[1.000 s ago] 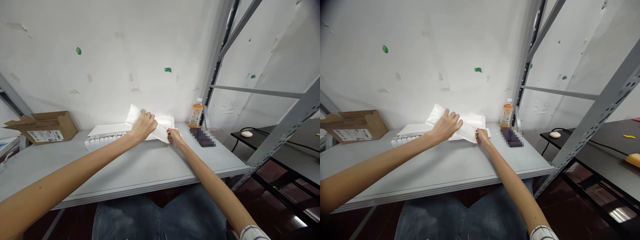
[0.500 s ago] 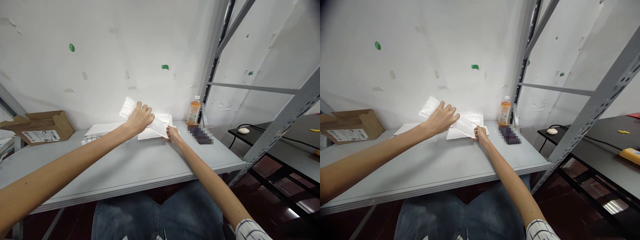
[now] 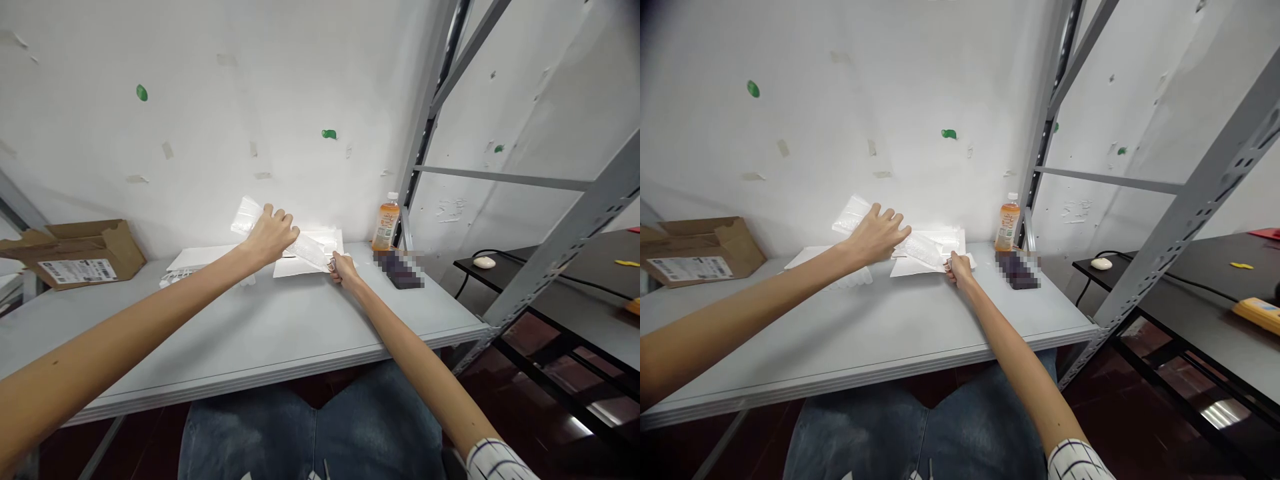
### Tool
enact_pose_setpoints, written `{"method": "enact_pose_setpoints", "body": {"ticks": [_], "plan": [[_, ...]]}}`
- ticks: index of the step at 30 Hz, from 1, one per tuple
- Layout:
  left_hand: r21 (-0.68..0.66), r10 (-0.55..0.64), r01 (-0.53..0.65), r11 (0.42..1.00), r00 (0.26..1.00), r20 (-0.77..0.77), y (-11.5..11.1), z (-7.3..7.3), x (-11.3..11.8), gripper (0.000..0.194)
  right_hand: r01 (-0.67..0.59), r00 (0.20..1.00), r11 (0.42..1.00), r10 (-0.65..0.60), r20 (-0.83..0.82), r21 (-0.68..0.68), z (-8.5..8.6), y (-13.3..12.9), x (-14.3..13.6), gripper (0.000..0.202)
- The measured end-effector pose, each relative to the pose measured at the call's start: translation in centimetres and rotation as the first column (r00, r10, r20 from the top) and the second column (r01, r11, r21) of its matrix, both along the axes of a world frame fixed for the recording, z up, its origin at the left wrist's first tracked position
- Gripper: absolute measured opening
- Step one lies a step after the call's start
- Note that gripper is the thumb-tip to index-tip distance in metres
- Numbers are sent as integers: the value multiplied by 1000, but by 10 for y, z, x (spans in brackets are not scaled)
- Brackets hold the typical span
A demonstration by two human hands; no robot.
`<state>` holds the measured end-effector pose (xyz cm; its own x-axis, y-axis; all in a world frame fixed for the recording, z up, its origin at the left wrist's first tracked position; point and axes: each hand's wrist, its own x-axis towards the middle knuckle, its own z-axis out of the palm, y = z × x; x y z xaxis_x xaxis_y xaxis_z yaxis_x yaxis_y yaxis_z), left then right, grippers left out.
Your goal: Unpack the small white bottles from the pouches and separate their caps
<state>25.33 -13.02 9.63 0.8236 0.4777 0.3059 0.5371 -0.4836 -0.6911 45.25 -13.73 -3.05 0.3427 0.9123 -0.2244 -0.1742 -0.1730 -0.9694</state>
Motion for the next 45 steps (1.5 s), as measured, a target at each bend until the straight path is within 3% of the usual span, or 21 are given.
{"method": "enact_pose_setpoints", "body": {"ticks": [10, 17, 22, 27, 30, 34, 36, 39, 42, 45], "plan": [[-38, -26, 28, 999, 998, 50, -9, 2, -13, 20, -108, 994, 994, 109, -30, 27, 4, -2, 1, 26], [-103, 60, -52, 993, 996, 69, 8, -6, -26, 26, -55, 998, 983, 57, -6, 173, -2, 3, 10, 29], [-197, 210, -180, 964, 967, 142, 49, 3, -57, 49, 94, 993, 975, -77, -90, 200, 3, 2, 18, 32], [-388, 419, -342, 856, 898, 132, 112, 22, -104, 68, 112, 993, 973, -101, -67, 201, 4, 1, 26, 34], [-459, 481, -384, 801, 870, 112, 140, 14, -127, 80, 78, 997, 975, -72, -38, 208, 3, 1, 26, 31], [-465, 513, -414, 783, 852, 105, 158, -14, -141, 89, 65, 998, 976, -64, -13, 210, 4, 1, 23, 30], [-452, 518, -422, 786, 848, 110, 159, -22, -141, 87, 67, 998, 976, -68, 0, 206, 6, 0, 23, 32], [-416, 457, -365, 833, 877, 146, 149, -18, -129, 70, 66, 997, 977, -74, 31, 203, 7, -1, 24, 31], [-361, 311, -217, 907, 922, 229, 119, -6, -101, 53, 49, 996, 979, -64, 70, 200, 8, -1, 24, 28], [-385, 143, 1, 923, 928, 345, 74, -8, -60, 45, -29, 993, 981, 7, 115, 192, 7, -3, 19, 30]]}}
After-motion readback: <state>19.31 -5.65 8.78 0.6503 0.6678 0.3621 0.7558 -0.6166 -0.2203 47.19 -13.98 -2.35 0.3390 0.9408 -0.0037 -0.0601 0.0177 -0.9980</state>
